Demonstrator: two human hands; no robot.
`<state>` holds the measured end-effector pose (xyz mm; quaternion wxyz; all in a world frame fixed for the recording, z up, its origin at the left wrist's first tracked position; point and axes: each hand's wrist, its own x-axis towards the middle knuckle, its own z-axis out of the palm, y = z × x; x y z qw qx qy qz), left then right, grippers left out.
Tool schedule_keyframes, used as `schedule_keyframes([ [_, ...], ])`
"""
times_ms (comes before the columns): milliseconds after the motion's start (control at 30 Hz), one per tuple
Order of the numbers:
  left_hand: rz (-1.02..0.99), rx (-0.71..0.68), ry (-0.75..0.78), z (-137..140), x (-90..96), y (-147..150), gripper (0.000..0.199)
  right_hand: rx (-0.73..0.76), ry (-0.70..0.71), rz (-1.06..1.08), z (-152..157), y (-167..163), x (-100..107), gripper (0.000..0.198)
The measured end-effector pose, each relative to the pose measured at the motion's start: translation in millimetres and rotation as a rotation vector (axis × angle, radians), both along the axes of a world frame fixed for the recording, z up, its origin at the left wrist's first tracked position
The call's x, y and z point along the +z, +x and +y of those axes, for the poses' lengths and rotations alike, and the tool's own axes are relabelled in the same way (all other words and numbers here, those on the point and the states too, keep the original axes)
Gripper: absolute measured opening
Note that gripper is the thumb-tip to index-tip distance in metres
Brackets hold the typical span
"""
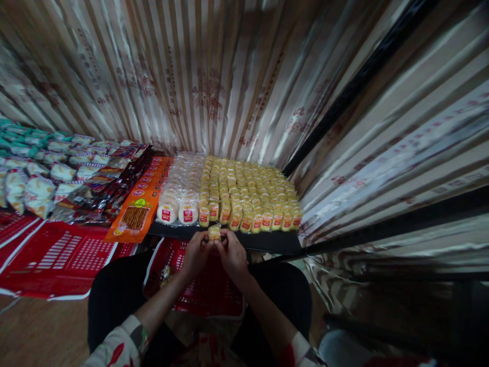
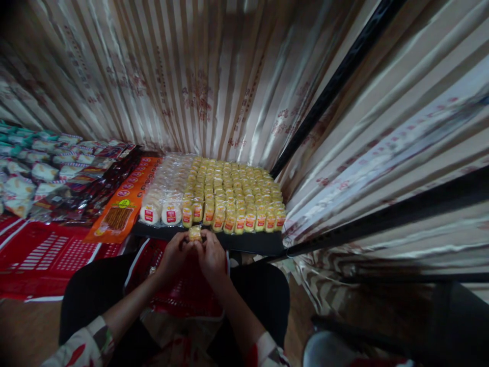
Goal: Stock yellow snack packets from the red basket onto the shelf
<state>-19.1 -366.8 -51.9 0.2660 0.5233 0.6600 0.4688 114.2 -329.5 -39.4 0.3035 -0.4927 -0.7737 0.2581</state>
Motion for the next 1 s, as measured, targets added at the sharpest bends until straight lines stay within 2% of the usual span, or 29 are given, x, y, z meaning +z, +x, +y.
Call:
schedule_keyframes([
  [167, 0.027, -0.033, -0.005, 4, -3.3, -4, 0.022, -0.073, -0.088, 0.115, 6, -5, -4, 0.026],
  [267, 0.073, 0.018, 0.015, 9, -3.7, -9, 0.027, -0.075, -0.084, 0.142, 16, -8, 0, 0.027],
  [400, 0.291, 0.102, 0.057, 17, 0.8, -14, 0.027, -0.147, -0.037, 0.103, 25, -15, 3, 0.026],
  [600, 0.552, 0.019, -0.025, 29, -0.3, -18, 0.036, -0.222, 0.049, 0.019, 32, -22, 5, 0.025],
  [800, 0.525, 0.029, 0.043, 36, -13.6, -26, 0.034, -0.232, 0.096, 0.01, 37, -32, 0, 0.024],
  [1000, 0.462, 0.022, 0.107, 37, -16.7, -29, 0.035, -0.182, 0.167, 0.033, 41, -39, -8, 0.022],
])
